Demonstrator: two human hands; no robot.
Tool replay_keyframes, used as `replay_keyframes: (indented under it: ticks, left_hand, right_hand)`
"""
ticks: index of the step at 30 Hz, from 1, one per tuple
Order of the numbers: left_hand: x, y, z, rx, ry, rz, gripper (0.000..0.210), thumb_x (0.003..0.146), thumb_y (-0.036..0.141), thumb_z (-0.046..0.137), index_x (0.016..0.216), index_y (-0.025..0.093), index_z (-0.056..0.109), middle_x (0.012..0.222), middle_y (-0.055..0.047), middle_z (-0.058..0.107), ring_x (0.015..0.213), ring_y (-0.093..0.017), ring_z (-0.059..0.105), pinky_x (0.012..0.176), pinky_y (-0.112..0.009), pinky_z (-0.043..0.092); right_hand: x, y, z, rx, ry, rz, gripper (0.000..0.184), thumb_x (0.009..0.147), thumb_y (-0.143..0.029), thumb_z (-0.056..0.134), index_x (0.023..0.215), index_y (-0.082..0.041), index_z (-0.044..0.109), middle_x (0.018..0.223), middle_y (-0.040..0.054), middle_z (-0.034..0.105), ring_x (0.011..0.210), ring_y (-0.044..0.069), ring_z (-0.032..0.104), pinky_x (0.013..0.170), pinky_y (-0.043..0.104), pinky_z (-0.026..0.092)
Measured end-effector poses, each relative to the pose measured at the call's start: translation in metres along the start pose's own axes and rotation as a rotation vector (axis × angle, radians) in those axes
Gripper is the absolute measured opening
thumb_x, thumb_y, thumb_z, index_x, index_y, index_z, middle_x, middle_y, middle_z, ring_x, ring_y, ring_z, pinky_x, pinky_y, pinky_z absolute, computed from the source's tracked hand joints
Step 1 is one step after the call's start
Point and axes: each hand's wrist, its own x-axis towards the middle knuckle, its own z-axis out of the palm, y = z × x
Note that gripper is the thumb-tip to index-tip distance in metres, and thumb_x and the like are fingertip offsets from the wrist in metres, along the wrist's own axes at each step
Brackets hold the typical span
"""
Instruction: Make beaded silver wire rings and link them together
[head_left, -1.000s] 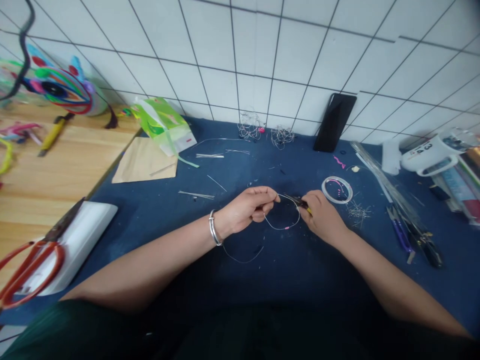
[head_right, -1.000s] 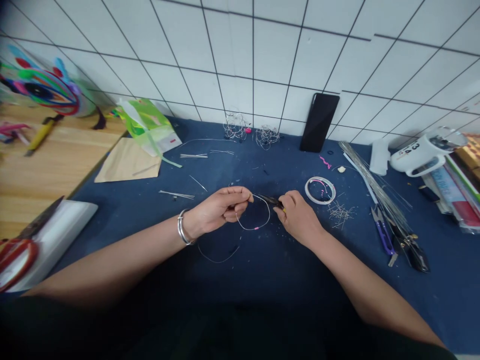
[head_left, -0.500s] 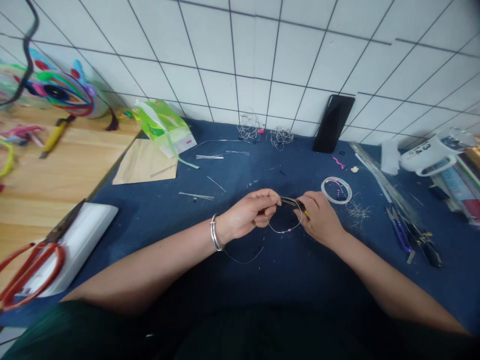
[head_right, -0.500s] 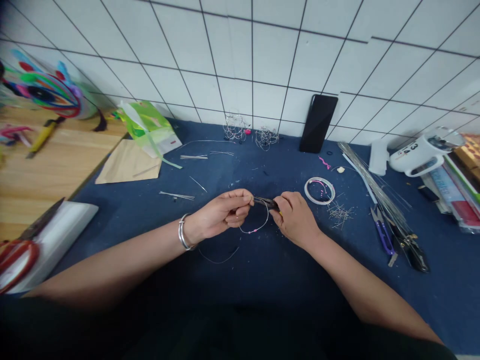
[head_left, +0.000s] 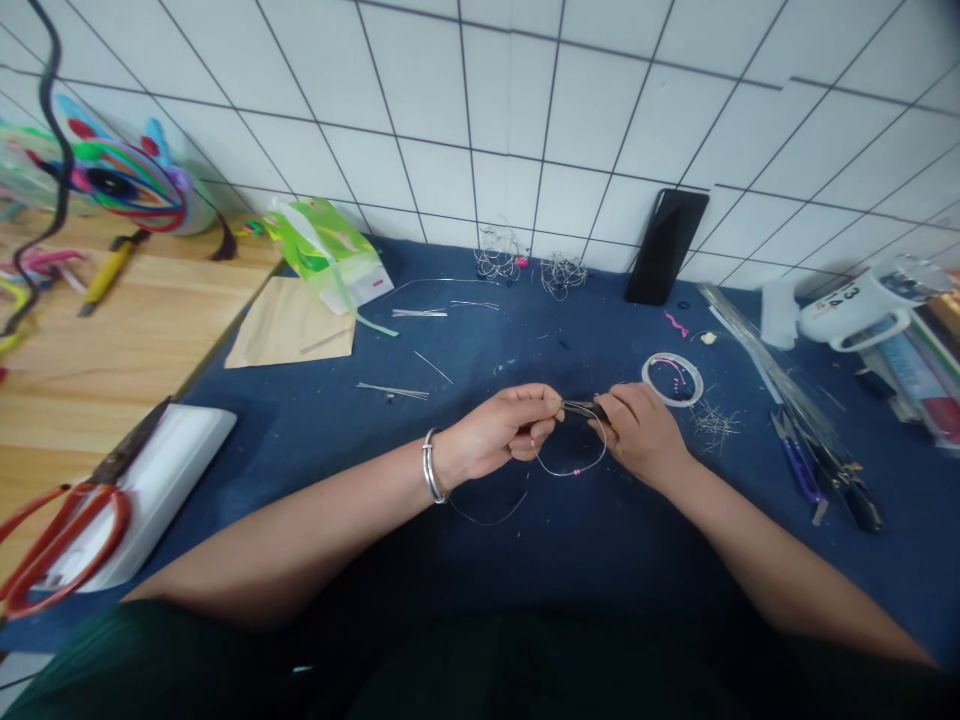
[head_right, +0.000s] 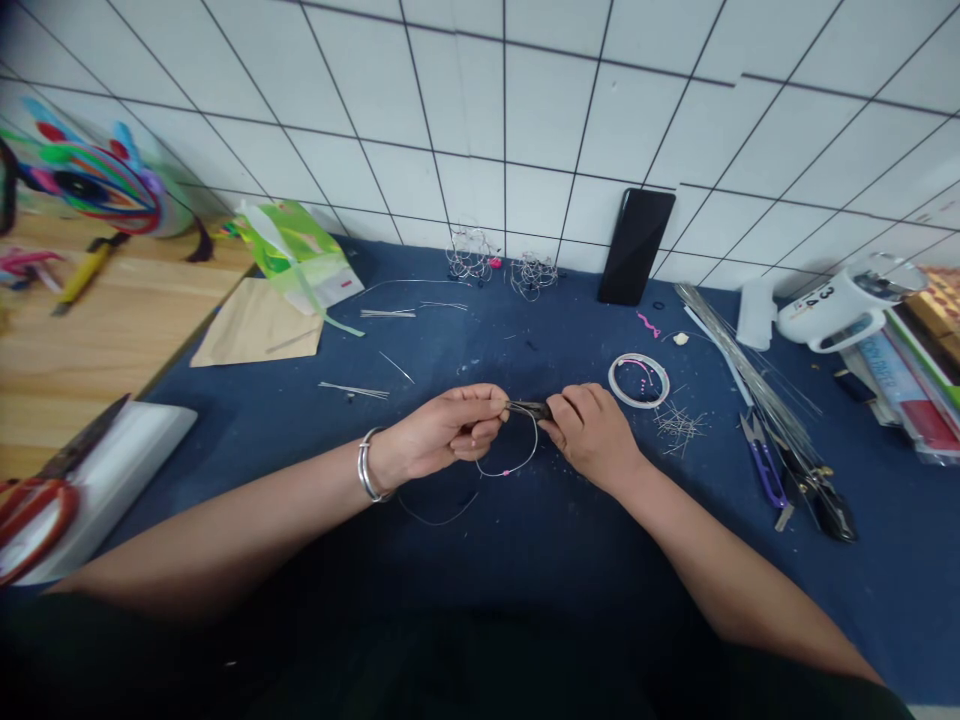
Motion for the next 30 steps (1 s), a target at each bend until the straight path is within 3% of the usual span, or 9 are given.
replay_keyframes:
  ticks: [14,30]
  left_hand:
    - [-0.0016,-0.0006,-0.0002,0.061,-0.023,0.010,0.012,0.088,0.020,0.048,0.080,0.015,0.055,0.055,0.005,0.039,0.039,-0.002,0.023,0.041,-0.021,0.013]
    - [-0.0034,0.0001,0.0022,0.118,0.009,0.036,0.013,0.089,0.020,0.047,0.081,0.014,0.055,0.056,0.005,0.040,0.040,-0.002,0.025,0.041,-0.020,0.015]
  right_hand:
    - [-0.0013,0.0013,0.0002,0.066,0.025,-0.066,0.018,0.084,-0.024,0.055,0.099,-0.015,0.052,0.087,0.0093,0.060,0.080,0.020,0.051,0.072,0.035,0.046]
    - [-0.0034,-0.0008,0.0012,0.100,-0.029,0.008,0.014,0.085,-0.027,0.054,0.093,-0.015,0.055,0.083,0.0063,0.061,0.074,0.018,0.050,0.070,0.031,0.045]
